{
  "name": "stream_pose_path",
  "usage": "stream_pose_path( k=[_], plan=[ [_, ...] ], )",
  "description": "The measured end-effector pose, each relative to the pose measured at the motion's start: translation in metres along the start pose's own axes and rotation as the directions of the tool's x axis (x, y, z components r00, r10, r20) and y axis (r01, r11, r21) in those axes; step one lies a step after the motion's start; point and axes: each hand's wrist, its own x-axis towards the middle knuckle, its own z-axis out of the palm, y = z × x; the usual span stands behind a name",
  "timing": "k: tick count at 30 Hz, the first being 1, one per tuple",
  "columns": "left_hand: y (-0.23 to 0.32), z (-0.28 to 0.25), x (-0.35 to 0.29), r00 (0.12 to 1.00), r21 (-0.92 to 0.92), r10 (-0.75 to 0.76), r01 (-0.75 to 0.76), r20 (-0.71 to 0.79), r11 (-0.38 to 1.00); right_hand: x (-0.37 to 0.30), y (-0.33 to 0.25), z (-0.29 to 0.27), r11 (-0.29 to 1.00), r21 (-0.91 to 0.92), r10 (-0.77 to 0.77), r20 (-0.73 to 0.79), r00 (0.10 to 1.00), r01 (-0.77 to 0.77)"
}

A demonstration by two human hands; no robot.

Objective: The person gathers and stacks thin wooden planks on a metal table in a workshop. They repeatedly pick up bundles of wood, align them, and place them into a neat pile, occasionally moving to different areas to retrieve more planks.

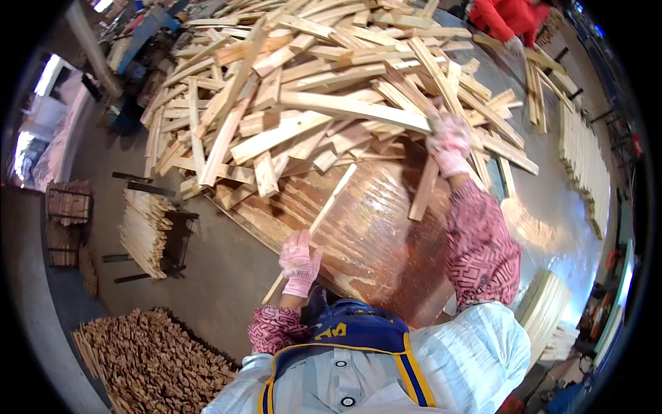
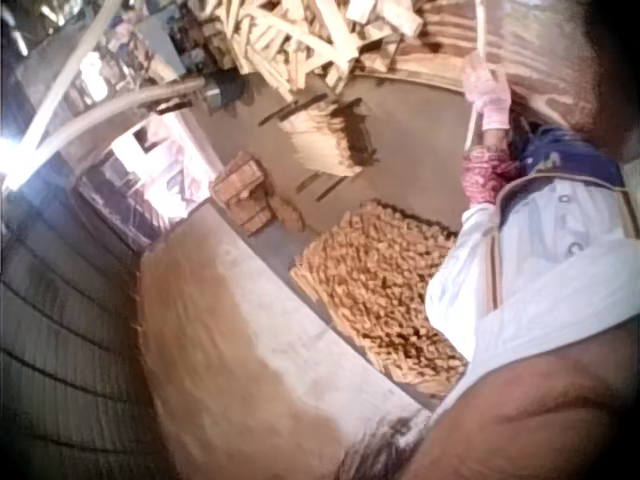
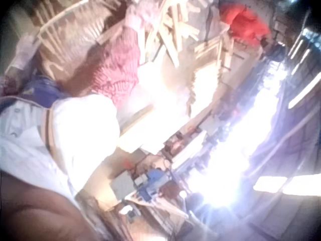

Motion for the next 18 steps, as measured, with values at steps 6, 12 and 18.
stream_pose_path(
  k=[6,12,18],
  plan=[
    [0.041,0.024,0.011,0.908,-0.375,0.395,-0.320,0.142,0.870,-0.225,0.015,-0.010,0.122,0.685,0.312,0.660,0.683,-0.718],
    [0.075,0.059,-0.005,0.764,-0.820,0.336,0.419,0.550,0.389,-0.299,-0.085,0.037,0.703,0.649,0.099,0.314,0.944,-0.290],
    [0.018,0.072,0.001,0.765,-0.852,0.436,0.273,0.474,0.447,-0.291,-0.141,-0.003,-0.641,0.569,0.121,0.737,0.665,-0.514]
  ],
)
